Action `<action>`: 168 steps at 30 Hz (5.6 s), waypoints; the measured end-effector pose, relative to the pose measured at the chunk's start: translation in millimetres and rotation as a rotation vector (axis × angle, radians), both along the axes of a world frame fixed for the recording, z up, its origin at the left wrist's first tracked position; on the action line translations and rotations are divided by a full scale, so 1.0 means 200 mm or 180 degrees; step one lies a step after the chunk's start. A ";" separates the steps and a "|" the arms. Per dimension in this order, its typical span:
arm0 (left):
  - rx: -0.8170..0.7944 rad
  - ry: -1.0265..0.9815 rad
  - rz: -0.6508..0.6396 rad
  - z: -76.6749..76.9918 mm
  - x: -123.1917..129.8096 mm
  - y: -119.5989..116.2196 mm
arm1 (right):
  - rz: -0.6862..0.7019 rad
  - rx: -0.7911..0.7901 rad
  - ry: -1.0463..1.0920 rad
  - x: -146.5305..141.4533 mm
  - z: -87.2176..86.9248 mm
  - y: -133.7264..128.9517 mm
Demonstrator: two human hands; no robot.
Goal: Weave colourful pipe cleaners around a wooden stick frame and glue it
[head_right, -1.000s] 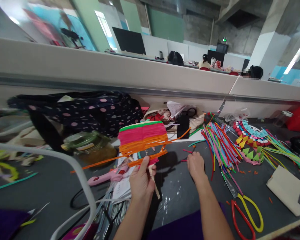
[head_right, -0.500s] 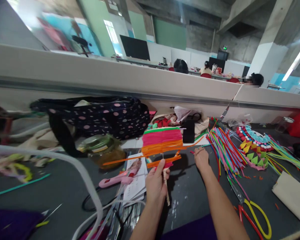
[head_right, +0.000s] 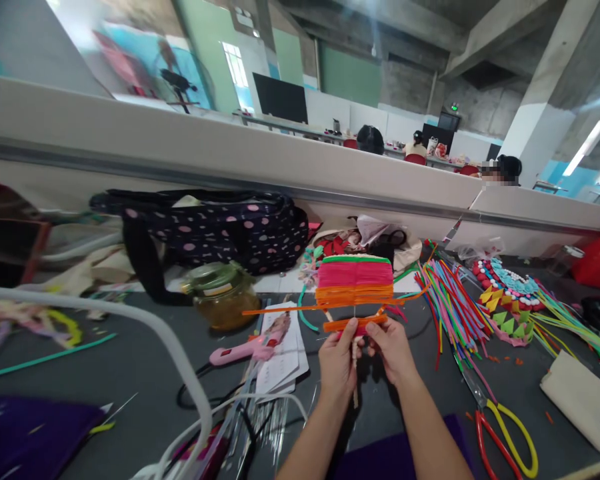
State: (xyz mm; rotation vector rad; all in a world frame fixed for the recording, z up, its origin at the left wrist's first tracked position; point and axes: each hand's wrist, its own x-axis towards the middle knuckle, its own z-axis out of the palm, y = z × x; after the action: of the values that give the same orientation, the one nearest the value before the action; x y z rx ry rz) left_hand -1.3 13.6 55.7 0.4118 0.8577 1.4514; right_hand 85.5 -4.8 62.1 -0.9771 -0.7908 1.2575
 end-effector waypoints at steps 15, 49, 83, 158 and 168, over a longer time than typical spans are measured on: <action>-0.0213 -0.0353 -0.0192 -0.01 0.04 -0.03 | -0.0792 0.0228 0.0050 -0.01 -0.07 0.04; -0.0010 -0.0086 -0.0473 -0.01 0.08 -0.05 | -0.1071 0.0089 0.0047 0.00 -0.14 0.02; 0.0002 -0.0261 -0.0525 -0.03 0.05 -0.01 | -0.0496 0.0205 -0.0347 0.09 -0.12 0.00; 0.0054 0.0756 -0.0639 -0.07 0.16 -0.10 | -0.2008 0.0219 0.0723 0.22 -0.05 0.03; 0.0156 0.0950 -0.0758 -0.08 0.16 -0.11 | -0.2024 0.0245 0.0585 0.30 -0.08 0.04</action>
State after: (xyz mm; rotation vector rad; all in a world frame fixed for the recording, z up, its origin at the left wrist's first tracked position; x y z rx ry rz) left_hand 30.0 -9.0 39.9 0.7558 0.9746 1.2086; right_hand 144.9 2.2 45.4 -0.9338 -0.3352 0.7420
